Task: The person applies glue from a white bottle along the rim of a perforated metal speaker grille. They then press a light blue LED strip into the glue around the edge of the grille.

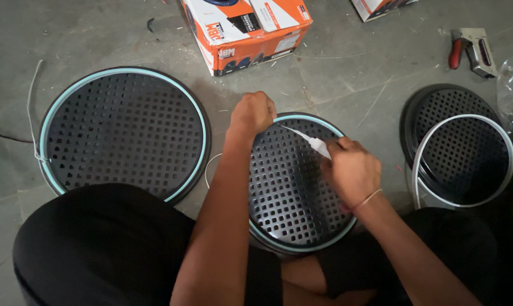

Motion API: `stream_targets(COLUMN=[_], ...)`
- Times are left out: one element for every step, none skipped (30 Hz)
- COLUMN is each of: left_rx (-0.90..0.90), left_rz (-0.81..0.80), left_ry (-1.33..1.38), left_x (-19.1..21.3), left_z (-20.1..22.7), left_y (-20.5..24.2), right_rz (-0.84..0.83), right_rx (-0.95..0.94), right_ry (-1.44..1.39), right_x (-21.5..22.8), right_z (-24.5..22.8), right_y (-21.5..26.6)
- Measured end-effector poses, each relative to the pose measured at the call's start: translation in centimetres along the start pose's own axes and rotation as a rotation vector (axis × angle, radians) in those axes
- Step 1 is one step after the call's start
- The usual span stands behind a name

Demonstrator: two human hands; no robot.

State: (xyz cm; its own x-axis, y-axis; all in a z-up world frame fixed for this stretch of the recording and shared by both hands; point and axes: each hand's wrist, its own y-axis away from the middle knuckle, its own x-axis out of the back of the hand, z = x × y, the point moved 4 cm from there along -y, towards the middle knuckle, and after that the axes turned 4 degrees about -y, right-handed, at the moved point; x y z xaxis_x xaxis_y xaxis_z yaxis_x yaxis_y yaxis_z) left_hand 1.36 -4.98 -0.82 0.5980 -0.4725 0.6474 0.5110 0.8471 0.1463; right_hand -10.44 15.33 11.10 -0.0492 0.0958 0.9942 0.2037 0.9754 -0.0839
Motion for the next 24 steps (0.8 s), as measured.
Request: stream_targets(left_rx=[-0.002,-0.004,-0.006,-0.006,-0.006,-0.006,-0.008,-0.011,-0.015,-0.01,-0.004,0.001,0.006,0.011,0.018,0.008,-0.001,-0.009,-0.006,-0.002,0.003,0.011,0.019,0.027], left_rz=[-0.003,-0.006,-0.01,-0.014,-0.018,-0.022,-0.017,-0.012,-0.007,-0.008,-0.008,-0.008,-0.009,-0.011,-0.013,-0.006,0.001,0.009,0.007,0.004,0.004,0.0,-0.005,-0.011], left_ry=[-0.002,-0.005,-0.007,-0.008,-0.009,-0.009,-0.004,0.001,0.007,0.007,0.005,0.003,0.003,0.003,0.003,0.004,0.005,0.005,0.003,0.001,-0.002,0.004,0.009,0.015], left_x=[0.0,0.0,-0.1,-0.1,-0.1,-0.1,-0.1,-0.1,-0.1,-0.1,-0.1,-0.1,0.0,0.0,0.0,0.0,0.0,0.1,0.1,0.0,0.1,0.1,0.1,0.2], left_z=[0.0,-0.1,-0.1,-0.1,-0.1,-0.1,-0.1,-0.2,-0.1,-0.1,-0.1,0.0,0.0,0.0,0.0,0.0,0.0,0.0,0.0,-0.1,-0.1,-0.1,-0.1,-0.2], left_y=[0.0,0.0,0.0,-0.1,-0.1,-0.1,-0.1,0.0,0.0,-0.1,-0.1,-0.1,-0.1,-0.2,-0.1,-0.1,0.0,0.0,0.0,0.0,0.0,0.0,-0.1,-0.1], right_rz=[0.005,-0.004,-0.014,-0.023,-0.017,-0.012,-0.009,0.002,0.014,0.027,0.015,0.003,-0.009,0.009,0.024,0.039,0.03,0.02,0.01,0.001,-0.007,-0.015,-0.017,-0.018], right_rx=[0.009,-0.009,-0.028,-0.048,-0.051,-0.055,-0.058,-0.06,-0.063,-0.066,-0.066,-0.067,-0.068,-0.056,-0.045,-0.034,-0.024,-0.014,-0.004,-0.008,-0.01,-0.012,-0.007,-0.003], right_ry=[-0.001,0.006,0.013,0.02,0.021,0.021,0.021,0.016,0.012,0.009,0.013,0.017,0.02,0.021,0.021,0.021,0.013,0.005,-0.003,-0.002,-0.002,-0.002,-0.006,-0.01], right_x=[-0.1,-0.2,-0.3,-0.4,-0.4,-0.4,-0.4,-0.3,-0.2,-0.1,-0.1,-0.1,-0.1,-0.1,-0.2,-0.2,-0.3,-0.3,-0.4,-0.4,-0.4,-0.4,-0.3,-0.3], right_z=[-0.1,0.0,0.2,0.4,0.5,0.8,1.0,1.2,1.4,1.5,1.6,1.6,1.5,1.2,0.8,0.3,0.0,-0.4,-0.7,-1.0,-1.2,-1.5,-1.7,-1.9], right_y=[0.0,0.0,0.0,-0.1,-0.1,-0.1,-0.1,-0.1,-0.1,-0.1,0.0,0.0,0.0,0.0,0.0,0.1,0.1,0.1,0.1,0.2,0.2,0.3,0.3,0.3])
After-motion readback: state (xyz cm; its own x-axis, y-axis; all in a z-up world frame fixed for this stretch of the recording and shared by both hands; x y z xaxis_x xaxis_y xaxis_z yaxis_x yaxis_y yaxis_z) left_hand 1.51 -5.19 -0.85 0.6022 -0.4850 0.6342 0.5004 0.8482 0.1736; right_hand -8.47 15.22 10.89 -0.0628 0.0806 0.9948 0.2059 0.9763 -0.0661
